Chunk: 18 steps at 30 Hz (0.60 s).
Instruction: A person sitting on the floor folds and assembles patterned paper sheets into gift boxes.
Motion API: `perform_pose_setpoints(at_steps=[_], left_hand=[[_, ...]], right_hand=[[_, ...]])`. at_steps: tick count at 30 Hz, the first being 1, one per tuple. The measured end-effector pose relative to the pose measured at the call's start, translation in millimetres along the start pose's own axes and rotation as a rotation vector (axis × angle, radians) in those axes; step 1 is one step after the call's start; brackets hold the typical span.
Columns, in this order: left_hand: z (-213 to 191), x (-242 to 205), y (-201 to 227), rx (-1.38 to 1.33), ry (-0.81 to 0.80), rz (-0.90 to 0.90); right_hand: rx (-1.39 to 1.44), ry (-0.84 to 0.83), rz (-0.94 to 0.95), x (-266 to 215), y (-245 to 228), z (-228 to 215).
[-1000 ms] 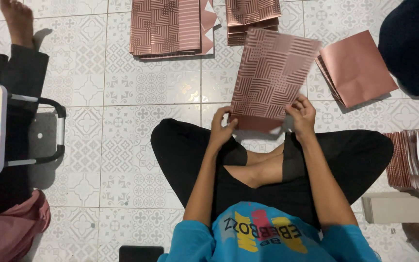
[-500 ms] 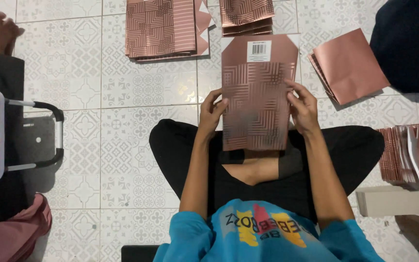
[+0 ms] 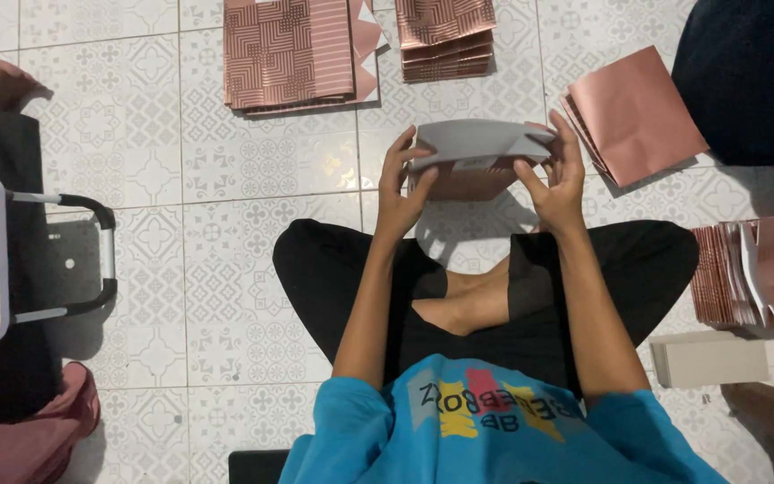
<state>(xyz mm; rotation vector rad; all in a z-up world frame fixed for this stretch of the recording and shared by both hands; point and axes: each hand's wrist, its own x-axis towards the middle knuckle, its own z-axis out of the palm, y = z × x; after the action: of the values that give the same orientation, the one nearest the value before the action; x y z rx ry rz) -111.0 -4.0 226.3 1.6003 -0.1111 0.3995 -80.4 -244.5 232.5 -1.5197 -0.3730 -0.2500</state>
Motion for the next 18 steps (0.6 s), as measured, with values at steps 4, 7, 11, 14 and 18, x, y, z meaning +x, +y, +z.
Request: perform_pose_setpoints(at_steps=[4, 7, 11, 14, 18], left_hand=[[7.7, 7.7, 0.3, 0.124, 0.116, 0.036], [18.1, 11.3, 3.4, 0.318, 0.284, 0.099], [42.8, -8.4, 5.3, 0.616, 0.489, 0.106], [59.2, -34.0, 18.0, 0.371, 0.368, 0.064], [69.4, -36.0, 43.0, 0.317, 0.258, -0.019]], right_hand=[[-0.123, -0.007, -0.031, 1.9, -5.6, 1.8], [-0.288, -0.084, -0.113, 10.4, -19.2, -1.9], [-0.520, -0.292, -0.201, 11.4, -41.7, -2.5], [-0.614, -0.464, -0.133, 16.3, -67.7, -0.5], [-0.727, -0.674, -0.124, 21.2, -96.1, -1.0]])
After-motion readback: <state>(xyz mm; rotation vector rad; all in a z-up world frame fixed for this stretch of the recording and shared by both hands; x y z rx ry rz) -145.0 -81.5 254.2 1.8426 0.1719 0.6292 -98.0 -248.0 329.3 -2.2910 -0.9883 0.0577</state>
